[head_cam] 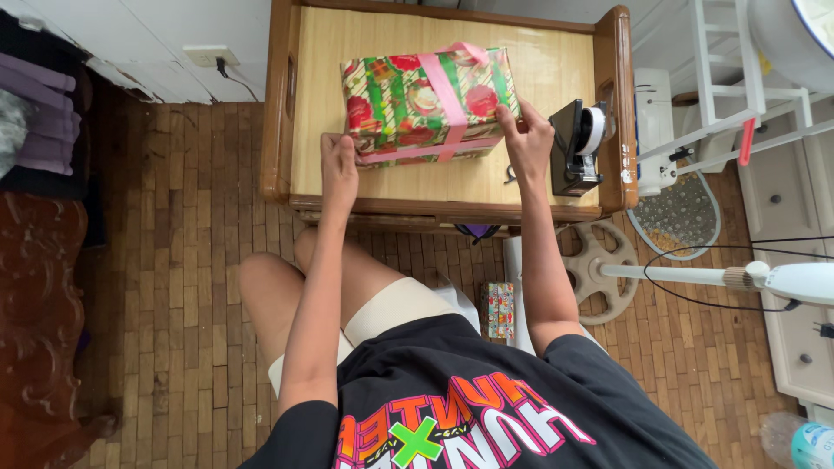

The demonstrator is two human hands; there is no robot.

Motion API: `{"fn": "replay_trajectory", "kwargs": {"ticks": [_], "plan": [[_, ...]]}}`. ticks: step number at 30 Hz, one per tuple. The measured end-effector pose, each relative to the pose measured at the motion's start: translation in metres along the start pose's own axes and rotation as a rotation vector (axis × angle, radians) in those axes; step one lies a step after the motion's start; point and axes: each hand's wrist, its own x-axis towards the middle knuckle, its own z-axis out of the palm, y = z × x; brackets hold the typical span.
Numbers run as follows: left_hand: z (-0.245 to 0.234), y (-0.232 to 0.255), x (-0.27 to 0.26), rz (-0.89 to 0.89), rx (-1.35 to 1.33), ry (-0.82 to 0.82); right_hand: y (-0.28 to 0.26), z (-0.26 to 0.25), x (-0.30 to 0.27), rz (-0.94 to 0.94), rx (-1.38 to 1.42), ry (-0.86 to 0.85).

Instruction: The person ties a pink ribbon around a Christmas-themed wrapped gift on a wooden table. They loop the ribbon, form a bow, and adjust the loops and tails to complete the decoration.

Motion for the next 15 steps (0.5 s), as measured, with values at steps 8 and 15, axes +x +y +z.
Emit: {"fn": "replay_trajectory", "kwargs": {"ticks": [8, 15], "plan": [[-0.004, 0.011, -0.002, 0.086, 0.063, -0.011, -0.015, 0.003, -0.009, 0.090, -0.016, -0.032], [-0.005, 0.025, -0.016, 0.252, 0.068, 0.078, 0.049, 0.011, -0.031, -0.027, 0.416, -0.074]]}}
